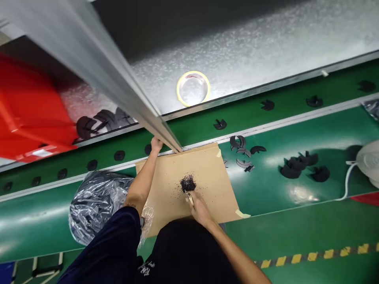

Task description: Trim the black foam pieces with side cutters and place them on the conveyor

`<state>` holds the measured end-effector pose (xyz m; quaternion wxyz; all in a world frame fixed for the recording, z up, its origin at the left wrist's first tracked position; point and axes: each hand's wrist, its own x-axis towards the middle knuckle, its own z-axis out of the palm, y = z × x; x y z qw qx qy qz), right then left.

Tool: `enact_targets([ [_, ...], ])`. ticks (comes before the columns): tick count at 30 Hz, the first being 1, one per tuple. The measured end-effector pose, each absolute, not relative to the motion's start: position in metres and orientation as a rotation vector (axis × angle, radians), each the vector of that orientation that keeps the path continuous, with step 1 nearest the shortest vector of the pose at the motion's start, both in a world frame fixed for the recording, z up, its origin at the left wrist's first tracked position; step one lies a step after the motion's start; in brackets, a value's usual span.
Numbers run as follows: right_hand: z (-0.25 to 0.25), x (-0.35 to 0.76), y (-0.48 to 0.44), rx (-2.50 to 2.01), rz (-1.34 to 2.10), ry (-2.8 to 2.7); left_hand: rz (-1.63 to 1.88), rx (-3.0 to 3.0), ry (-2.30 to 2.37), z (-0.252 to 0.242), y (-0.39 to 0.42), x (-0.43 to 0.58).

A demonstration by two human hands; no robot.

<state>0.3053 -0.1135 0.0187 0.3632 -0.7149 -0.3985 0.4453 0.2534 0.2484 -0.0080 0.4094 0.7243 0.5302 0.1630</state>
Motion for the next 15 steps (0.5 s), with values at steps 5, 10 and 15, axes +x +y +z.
enact_targets([
  [5, 0.036, 0.301, -0.094, -1.446, 1.438, -0.384, 0.710, 1.679, 1.225, 0.022, 0.174, 0.163],
  [10, 0.049, 0.277, -0.083, -1.293, 1.690, -0.286, 0.741, 1.709, 1.023, 0.035, 0.034, 0.107],
  [15, 0.057, 0.255, -0.094, -1.206, 1.841, -0.134, 0.574, 1.832, 1.079, 0.043, -0.035, 0.082],
])
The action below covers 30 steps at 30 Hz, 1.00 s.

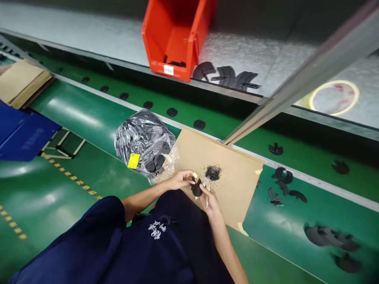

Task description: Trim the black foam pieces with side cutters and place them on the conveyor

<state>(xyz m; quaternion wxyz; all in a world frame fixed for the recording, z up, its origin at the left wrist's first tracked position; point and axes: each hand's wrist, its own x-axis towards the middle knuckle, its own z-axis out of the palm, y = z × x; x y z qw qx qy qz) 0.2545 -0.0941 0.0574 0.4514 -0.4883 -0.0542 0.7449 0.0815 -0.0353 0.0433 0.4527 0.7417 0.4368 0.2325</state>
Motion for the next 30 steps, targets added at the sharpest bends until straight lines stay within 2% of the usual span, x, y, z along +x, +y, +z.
enact_targets([
  [9, 0.068, 0.253, -0.119, -1.445, 1.504, -0.314, 0.013, 1.845, 1.980, 0.032, 0.009, -0.025],
  [17, 0.081, 0.247, -0.128, -1.529, 1.399, -0.505, -0.286, 1.787, 2.046, 0.021, 0.007, -0.035],
  [22, 0.082, 0.246, -0.129, -1.533, 1.382, -0.488, -0.245, 1.854, 1.983, 0.023, -0.005, -0.038],
  [27, 0.091, 0.241, -0.127, -1.532, 1.373, -0.500, -0.060, 1.969, 1.879, 0.043, -0.007, -0.033],
  [30, 0.101, 0.238, -0.126, -1.546, 1.359, -0.550, 0.315, 2.101, 1.683, 0.066, -0.021, -0.016],
])
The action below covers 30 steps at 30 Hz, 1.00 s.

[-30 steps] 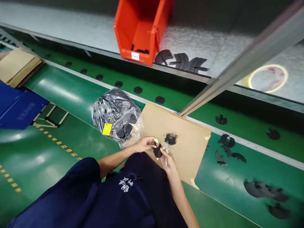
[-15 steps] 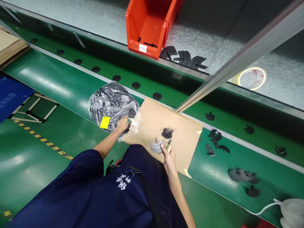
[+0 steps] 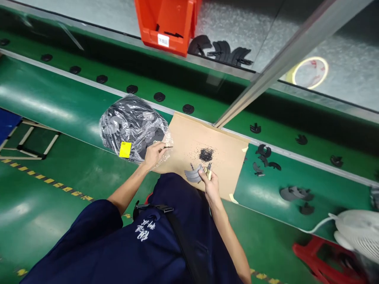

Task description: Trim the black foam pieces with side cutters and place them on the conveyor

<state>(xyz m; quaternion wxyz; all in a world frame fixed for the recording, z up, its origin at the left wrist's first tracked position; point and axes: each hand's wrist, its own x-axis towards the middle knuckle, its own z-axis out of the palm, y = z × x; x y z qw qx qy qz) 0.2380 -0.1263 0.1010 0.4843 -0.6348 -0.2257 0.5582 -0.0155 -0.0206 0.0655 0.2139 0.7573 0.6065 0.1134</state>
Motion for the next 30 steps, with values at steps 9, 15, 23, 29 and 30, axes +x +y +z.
enact_targets([
  [9, 0.126, 0.239, -0.127, -1.385, 1.449, -0.395, 1.146, 2.447, 0.710, 0.123, -0.066, 0.047],
  [15, 0.130, 0.241, -0.129, -1.382, 1.421, -0.375, 1.143, 2.536, 0.674, 0.122, -0.065, 0.047],
  [23, 0.133, 0.244, -0.130, -1.418, 1.429, -0.414, 1.158, 2.387, 0.585, 0.118, -0.066, 0.044],
  [29, 0.138, 0.242, -0.130, -1.413, 1.405, -0.493, 1.154, 2.429, 0.565, 0.119, -0.067, 0.046],
  [30, 0.139, 0.241, -0.130, -1.425, 1.386, -0.507, 1.157, 2.430, 0.564, 0.121, -0.068, 0.047],
])
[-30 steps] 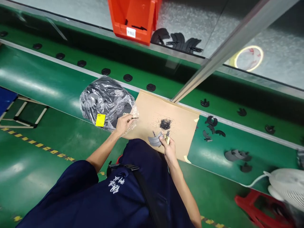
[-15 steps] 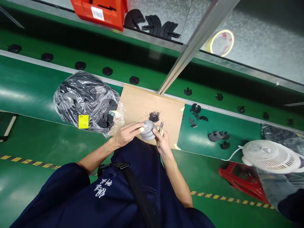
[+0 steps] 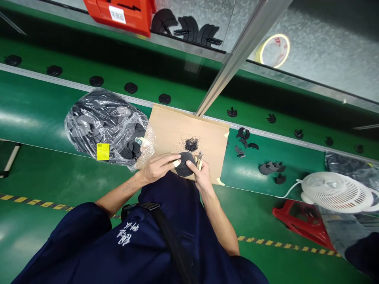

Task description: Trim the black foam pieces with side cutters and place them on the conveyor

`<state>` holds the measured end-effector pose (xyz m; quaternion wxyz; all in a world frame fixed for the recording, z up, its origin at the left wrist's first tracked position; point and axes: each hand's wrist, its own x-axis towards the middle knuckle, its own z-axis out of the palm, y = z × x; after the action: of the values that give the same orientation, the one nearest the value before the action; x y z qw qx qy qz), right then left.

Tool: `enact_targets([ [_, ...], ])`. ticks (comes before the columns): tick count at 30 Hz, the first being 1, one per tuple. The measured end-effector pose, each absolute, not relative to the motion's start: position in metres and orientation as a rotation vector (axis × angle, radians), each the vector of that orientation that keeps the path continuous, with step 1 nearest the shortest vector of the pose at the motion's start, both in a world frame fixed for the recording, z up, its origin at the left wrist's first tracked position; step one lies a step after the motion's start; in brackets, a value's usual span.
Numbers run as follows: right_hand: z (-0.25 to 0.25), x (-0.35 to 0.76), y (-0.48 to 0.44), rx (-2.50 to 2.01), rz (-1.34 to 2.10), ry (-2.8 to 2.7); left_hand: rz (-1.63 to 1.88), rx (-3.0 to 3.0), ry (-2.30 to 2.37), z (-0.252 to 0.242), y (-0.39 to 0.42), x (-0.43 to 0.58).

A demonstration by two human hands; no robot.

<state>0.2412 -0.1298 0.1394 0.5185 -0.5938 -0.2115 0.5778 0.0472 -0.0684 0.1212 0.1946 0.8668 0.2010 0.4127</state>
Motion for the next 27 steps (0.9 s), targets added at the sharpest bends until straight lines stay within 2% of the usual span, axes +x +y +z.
enact_targets([
  [8, 0.148, 0.240, -0.133, -1.505, 1.271, -0.677, 1.087, 2.179, 0.882, 0.143, -0.070, 0.063],
  [18, 0.149, 0.241, -0.135, -1.500, 1.292, -0.713, 1.010, 2.170, 0.766, 0.147, -0.067, 0.068],
  [27, 0.155, 0.240, -0.136, -1.518, 1.254, -0.776, 0.935, 2.091, 0.870, 0.146, -0.072, 0.067],
])
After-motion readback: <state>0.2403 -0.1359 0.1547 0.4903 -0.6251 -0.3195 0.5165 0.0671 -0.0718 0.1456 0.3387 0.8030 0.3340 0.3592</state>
